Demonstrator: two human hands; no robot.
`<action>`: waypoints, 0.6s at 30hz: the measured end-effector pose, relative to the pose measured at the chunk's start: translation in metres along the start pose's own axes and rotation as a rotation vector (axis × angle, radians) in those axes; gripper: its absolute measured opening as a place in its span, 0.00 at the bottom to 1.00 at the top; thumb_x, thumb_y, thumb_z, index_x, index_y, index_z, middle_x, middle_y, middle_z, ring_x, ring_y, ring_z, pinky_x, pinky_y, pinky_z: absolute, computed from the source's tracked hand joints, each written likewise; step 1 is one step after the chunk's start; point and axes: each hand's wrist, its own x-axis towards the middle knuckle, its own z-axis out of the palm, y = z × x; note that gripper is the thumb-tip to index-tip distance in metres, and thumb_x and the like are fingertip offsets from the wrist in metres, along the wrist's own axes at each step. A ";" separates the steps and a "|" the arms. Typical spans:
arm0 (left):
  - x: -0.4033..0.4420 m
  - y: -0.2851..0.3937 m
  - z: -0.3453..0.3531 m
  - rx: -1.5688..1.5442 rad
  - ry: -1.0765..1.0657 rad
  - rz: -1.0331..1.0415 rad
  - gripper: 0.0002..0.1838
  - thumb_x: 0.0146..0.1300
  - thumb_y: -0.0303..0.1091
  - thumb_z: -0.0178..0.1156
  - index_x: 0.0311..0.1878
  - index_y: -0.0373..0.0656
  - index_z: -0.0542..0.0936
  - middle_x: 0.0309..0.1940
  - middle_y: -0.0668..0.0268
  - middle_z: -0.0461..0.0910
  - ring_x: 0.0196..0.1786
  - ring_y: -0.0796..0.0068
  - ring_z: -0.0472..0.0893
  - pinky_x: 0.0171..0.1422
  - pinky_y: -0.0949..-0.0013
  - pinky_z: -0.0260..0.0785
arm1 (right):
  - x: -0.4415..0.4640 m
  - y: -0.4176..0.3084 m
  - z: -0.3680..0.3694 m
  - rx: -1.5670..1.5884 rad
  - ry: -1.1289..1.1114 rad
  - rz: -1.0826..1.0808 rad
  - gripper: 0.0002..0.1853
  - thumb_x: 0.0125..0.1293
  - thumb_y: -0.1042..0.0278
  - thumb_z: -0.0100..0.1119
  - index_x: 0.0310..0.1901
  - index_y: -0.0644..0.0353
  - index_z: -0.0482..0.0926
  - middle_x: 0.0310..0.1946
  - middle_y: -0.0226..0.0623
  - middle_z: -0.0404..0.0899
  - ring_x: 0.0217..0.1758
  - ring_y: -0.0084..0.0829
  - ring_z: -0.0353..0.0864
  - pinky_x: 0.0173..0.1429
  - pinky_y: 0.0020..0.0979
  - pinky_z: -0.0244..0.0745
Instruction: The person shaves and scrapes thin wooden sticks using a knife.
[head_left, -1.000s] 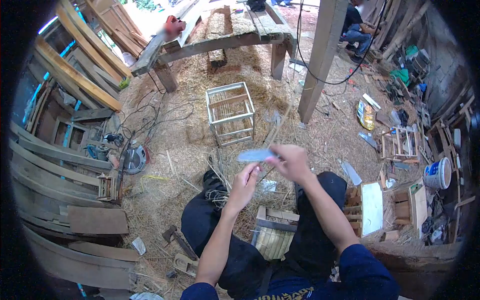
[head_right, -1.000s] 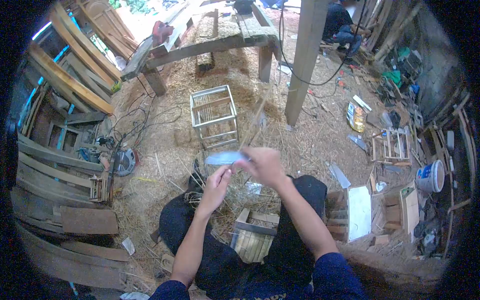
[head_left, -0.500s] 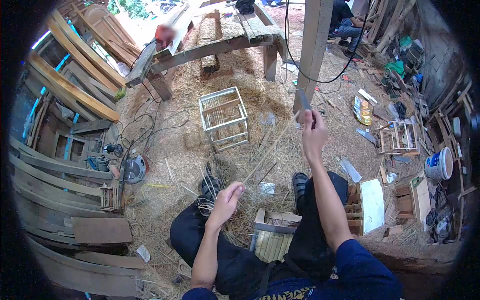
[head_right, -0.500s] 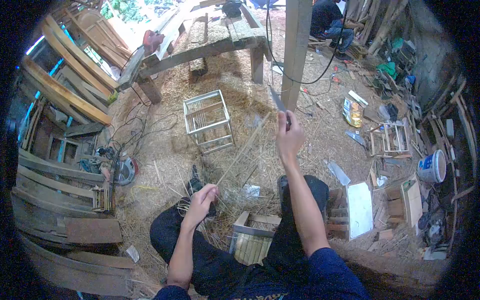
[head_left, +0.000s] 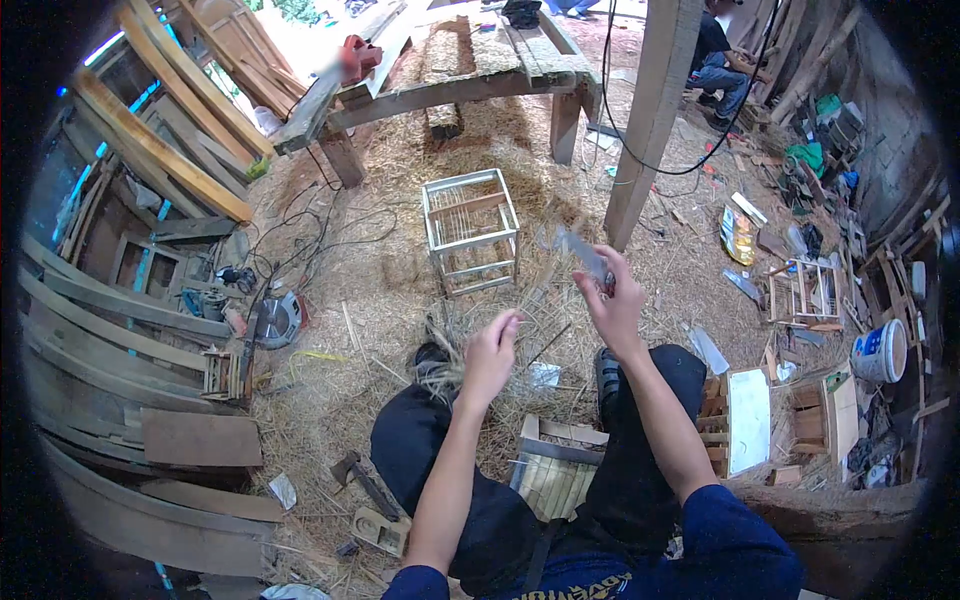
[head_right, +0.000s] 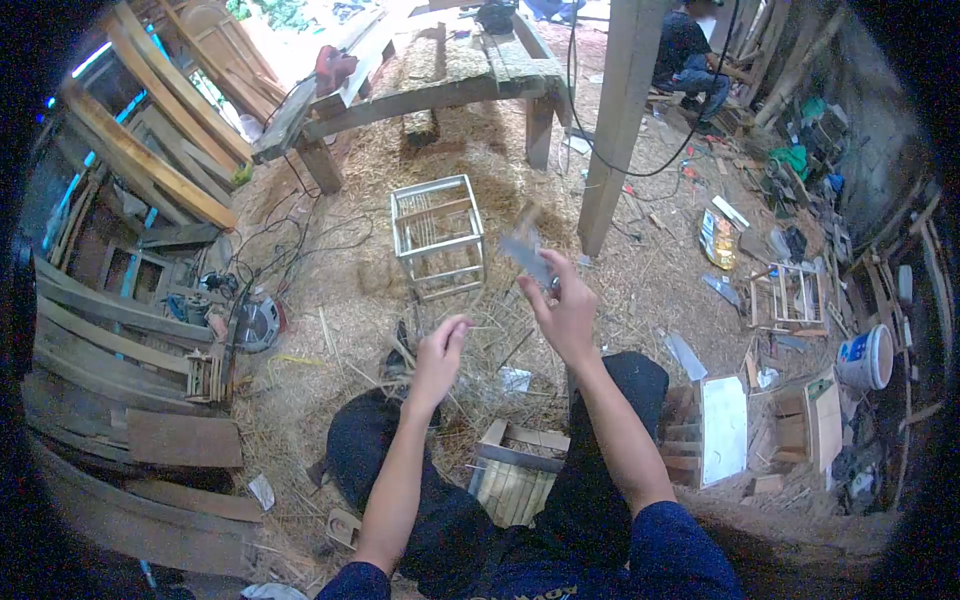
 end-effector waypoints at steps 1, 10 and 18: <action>0.001 0.015 -0.002 0.036 -0.053 -0.044 0.13 0.74 0.33 0.53 0.54 0.39 0.81 0.43 0.52 0.85 0.45 0.50 0.85 0.50 0.55 0.74 | 0.000 0.004 -0.002 -0.167 0.031 -0.242 0.22 0.58 0.64 0.73 0.55 0.55 0.81 0.33 0.39 0.84 0.28 0.33 0.82 0.34 0.33 0.75; 0.008 0.008 0.000 0.607 0.144 0.332 0.12 0.61 0.24 0.60 0.46 0.44 0.85 0.39 0.61 0.79 0.57 0.60 0.75 0.77 0.48 0.52 | -0.030 0.004 0.006 -0.420 -0.453 0.007 0.12 0.61 0.54 0.69 0.37 0.52 0.88 0.24 0.43 0.83 0.30 0.46 0.85 0.35 0.44 0.76; 0.006 0.026 0.003 0.234 0.502 0.125 0.14 0.71 0.33 0.59 0.57 0.41 0.77 0.71 0.50 0.57 0.74 0.49 0.58 0.79 0.44 0.48 | -0.054 0.028 0.042 0.206 -0.669 0.383 0.27 0.69 0.40 0.62 0.32 0.61 0.89 0.16 0.29 0.77 0.22 0.22 0.74 0.30 0.34 0.68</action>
